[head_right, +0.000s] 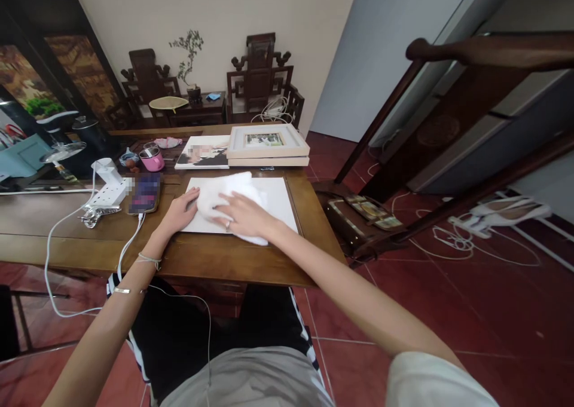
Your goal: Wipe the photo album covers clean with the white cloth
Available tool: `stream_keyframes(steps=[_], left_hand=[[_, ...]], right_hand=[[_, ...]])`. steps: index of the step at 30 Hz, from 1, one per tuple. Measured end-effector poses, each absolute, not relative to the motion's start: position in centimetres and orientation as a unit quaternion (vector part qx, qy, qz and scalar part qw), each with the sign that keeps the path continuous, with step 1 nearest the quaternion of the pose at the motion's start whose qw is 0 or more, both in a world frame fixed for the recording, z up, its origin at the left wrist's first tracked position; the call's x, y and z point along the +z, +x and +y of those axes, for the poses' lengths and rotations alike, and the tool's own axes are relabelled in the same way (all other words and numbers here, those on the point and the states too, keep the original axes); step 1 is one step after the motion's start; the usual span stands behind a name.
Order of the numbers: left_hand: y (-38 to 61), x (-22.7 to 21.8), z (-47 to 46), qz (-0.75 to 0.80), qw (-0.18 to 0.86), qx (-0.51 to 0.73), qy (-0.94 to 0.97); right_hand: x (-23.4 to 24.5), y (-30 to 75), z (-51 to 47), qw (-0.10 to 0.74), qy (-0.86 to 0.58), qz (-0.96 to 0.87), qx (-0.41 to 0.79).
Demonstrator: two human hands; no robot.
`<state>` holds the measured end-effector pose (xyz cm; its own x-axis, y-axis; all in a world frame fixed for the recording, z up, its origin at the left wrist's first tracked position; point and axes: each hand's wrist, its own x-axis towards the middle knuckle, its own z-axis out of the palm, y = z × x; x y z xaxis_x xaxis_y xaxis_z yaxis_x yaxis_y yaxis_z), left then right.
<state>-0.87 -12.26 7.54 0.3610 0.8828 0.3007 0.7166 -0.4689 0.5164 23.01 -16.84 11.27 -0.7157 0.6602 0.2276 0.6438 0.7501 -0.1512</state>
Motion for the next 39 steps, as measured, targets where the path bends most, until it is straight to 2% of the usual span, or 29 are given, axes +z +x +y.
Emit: stream_keyframes(steps=[5, 9, 17, 21, 27, 33, 36, 39], left_hand=[[-0.8, 7.4, -12.2, 0.501, 0.141, 0.283, 0.806], [-0.8, 7.4, -12.1, 0.494, 0.138, 0.289, 0.808], [-1.0, 7.4, -12.0, 0.475, 0.156, 0.295, 0.814], [-1.2, 7.2, -12.0, 0.479, 0.161, 0.294, 0.811], [-0.9, 6.9, -11.9, 0.490, 0.154, 0.304, 0.803], [-0.7, 7.3, -12.2, 0.493, 0.165, 0.343, 0.782], [-0.7, 7.7, -12.4, 0.476, 0.214, 0.417, 0.744], [-0.7, 8.0, -12.5, 0.449, 0.253, 0.475, 0.713]], right_hand=[[11.2, 21.1, -11.9, 0.153, -0.468, -0.870, 0.011], [11.0, 18.5, -12.7, 0.142, -0.522, -0.841, -0.002], [11.6, 18.9, -22.6, 0.080, -0.402, -0.912, 0.019], [11.8, 21.7, -23.0, 0.088, -0.299, -0.949, 0.044], [11.4, 23.4, -16.0, 0.127, -0.384, -0.914, 0.031], [10.9, 19.9, -11.5, 0.156, -0.498, -0.853, 0.007], [10.7, 17.8, -12.8, 0.154, -0.472, -0.868, 0.007], [10.9, 16.9, -15.7, 0.138, -0.384, -0.913, 0.020]])
